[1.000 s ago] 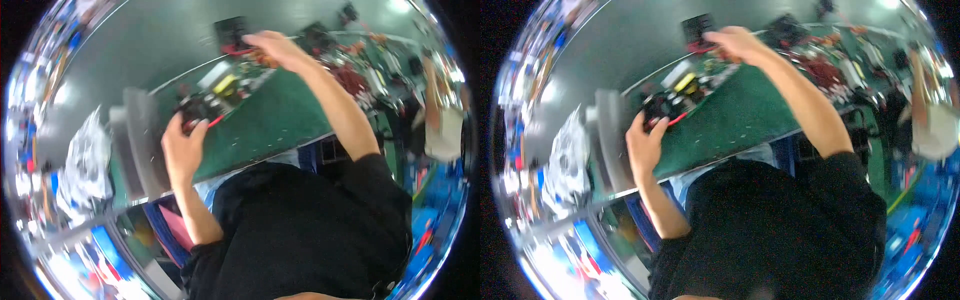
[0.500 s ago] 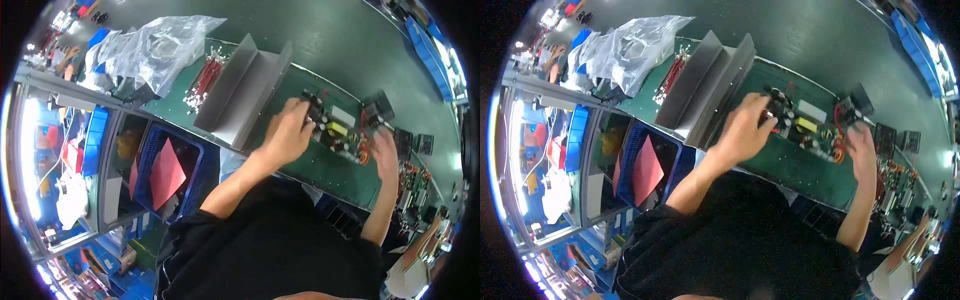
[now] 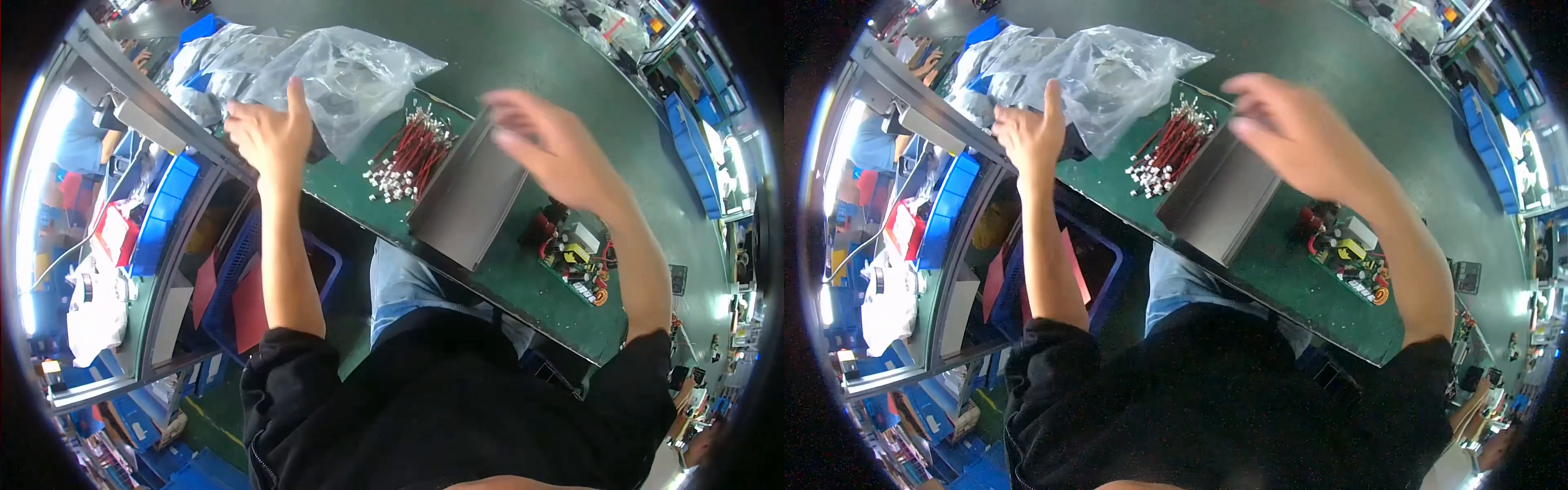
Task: Assembling electronic components, circuit boards, and heat sinks into a housing for a power supply or inverter.
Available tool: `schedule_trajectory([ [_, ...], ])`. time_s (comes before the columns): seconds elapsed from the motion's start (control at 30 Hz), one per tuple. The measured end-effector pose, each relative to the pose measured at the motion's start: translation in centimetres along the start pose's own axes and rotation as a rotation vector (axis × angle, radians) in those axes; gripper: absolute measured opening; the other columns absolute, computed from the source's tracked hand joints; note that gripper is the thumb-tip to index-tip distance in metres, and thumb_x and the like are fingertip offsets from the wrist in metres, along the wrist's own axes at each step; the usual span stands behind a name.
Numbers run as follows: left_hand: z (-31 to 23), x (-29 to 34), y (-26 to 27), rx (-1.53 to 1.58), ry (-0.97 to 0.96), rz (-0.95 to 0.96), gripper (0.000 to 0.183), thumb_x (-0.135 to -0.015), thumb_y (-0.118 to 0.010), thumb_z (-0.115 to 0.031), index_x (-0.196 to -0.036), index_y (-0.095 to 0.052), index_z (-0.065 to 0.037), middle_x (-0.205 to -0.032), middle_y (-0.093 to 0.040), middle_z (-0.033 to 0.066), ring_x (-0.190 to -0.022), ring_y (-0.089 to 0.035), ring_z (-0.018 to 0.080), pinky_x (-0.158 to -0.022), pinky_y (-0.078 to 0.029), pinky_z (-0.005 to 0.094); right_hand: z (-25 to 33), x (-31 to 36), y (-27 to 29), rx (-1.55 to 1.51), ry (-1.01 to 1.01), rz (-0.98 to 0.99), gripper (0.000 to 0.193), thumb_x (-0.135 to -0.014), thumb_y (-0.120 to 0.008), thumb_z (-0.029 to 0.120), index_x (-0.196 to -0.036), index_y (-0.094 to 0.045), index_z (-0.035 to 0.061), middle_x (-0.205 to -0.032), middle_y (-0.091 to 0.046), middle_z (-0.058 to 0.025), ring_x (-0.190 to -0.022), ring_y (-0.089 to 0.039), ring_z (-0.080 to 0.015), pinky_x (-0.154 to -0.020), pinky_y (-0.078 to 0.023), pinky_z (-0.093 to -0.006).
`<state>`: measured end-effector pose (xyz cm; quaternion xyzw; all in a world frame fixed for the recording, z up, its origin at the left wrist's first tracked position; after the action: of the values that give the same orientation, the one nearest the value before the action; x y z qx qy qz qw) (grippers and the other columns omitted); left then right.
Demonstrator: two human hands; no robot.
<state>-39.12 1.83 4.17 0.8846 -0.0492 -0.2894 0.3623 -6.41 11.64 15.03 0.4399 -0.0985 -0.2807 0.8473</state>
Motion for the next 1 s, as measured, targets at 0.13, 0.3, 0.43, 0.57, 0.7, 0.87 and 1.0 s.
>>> schedule_trajectory([
  [0.13, 2.6, -5.9, -3.7, 0.31, -0.086, 0.115, 0.074, -0.084, -0.073, -0.051, -0.123, -0.059, 0.011, -0.115, -0.067, 0.03, -0.113, -0.065, 0.0404, -0.1, -0.048, 0.0442, 1.7, -12.8, -7.8, 0.18, 0.191, 0.04, 0.031, -0.096, -0.053, 0.009, -0.123, -0.062, -0.0033, -0.118, -0.067, -0.0253, -0.111, -0.065, -0.0397, -0.095, -0.052, -0.0447],
  [0.3, -0.4, -5.9, -2.4, 0.549, -0.289, 0.041, 0.025, -0.09, -0.068, -0.019, -0.105, -0.07, 0.0, -0.091, -0.073, 0.0168, -0.084, -0.072, 0.0296, -0.08, -0.055, 0.0378, -2.3, -23.9, -12.4, 0.419, 0.013, 0.01, 0.028, -0.083, -0.057, 0.009, -0.104, -0.073, -0.0016, -0.106, -0.071, -0.0258, -0.098, -0.068, -0.0417, -0.084, -0.054, -0.0463],
  [0.43, -4.3, -6.0, 1.4, 0.64, -0.42, -0.01, 0.016, -0.089, -0.066, -0.013, -0.099, -0.067, -0.002, -0.087, -0.073, 0.0159, -0.084, -0.071, 0.0329, -0.077, -0.053, 0.0401, -6.5, -24.9, -11.1, 0.188, -0.11, -0.184, 0.027, -0.081, -0.062, 0.013, -0.102, -0.074, 0.0001, -0.1, -0.071, -0.0264, -0.095, -0.069, -0.0414, -0.081, -0.055, -0.0452],
  [0.57, -4.7, -6.9, 2.9, 0.62, -0.447, 0.099, 0.013, -0.088, -0.066, -0.013, -0.099, -0.067, -0.005, -0.086, -0.072, 0.013, -0.082, -0.07, 0.032, -0.074, -0.053, 0.0401, -5.0, -23.9, -12.3, -0.06, -0.319, 0.033, 0.043, -0.094, -0.055, 0.03, -0.125, -0.065, 0.0018, -0.127, -0.064, -0.0211, -0.109, -0.066, -0.0387, -0.088, -0.053, -0.052],
  [0.7, -11.2, -7.1, 6.4, 0.649, -0.758, 0.001, 0.011, -0.087, -0.066, -0.014, -0.096, -0.067, -0.006, -0.086, -0.071, 0.0125, -0.079, -0.069, 0.0336, -0.07, -0.053, 0.0425, -7.4, -25.3, -12.1, -0.883, -0.616, 0.073, 0.055, -0.103, -0.043, 0.05, -0.14, -0.057, 0.0116, -0.14, -0.057, -0.0163, -0.107, -0.067, -0.0362, -0.092, -0.052, -0.0543],
  [0.87, -17.9, -4.6, 10.7, 0.654, -0.842, 0.133, 0.012, -0.083, -0.068, -0.008, -0.093, -0.065, -0.002, -0.081, -0.069, 0.0196, -0.077, -0.069, 0.038, -0.067, -0.052, 0.0448, -9.2, -25.1, -10.7, -1.273, -0.495, -0.067, 0.051, -0.102, -0.044, 0.049, -0.131, -0.062, 0.011, -0.135, -0.063, -0.0088, -0.118, -0.063, -0.0345, -0.098, -0.047, -0.0625],
  [1.0, -18.5, -2.7, 11.0, 0.64, -0.874, 0.216, 0.011, -0.084, -0.066, -0.009, -0.092, -0.064, -0.002, -0.079, -0.068, 0.0192, -0.076, -0.067, 0.0386, -0.067, -0.052, 0.0453, -6.3, -23.4, -10.3, -1.578, -0.243, -0.179, 0.044, -0.102, -0.046, 0.047, -0.123, -0.068, 0.0156, -0.115, -0.073, -0.0054, -0.105, -0.069, -0.0267, -0.091, -0.052, -0.0577],
])
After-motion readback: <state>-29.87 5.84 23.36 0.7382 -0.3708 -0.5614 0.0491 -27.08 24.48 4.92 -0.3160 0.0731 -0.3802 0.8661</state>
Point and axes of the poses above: each hand's wrist, its own x-axis away from the middle knuckle, its own y-axis out of the back of the hand, z = x × y, the point moved 4 cm from there along -x, towards the middle knuckle
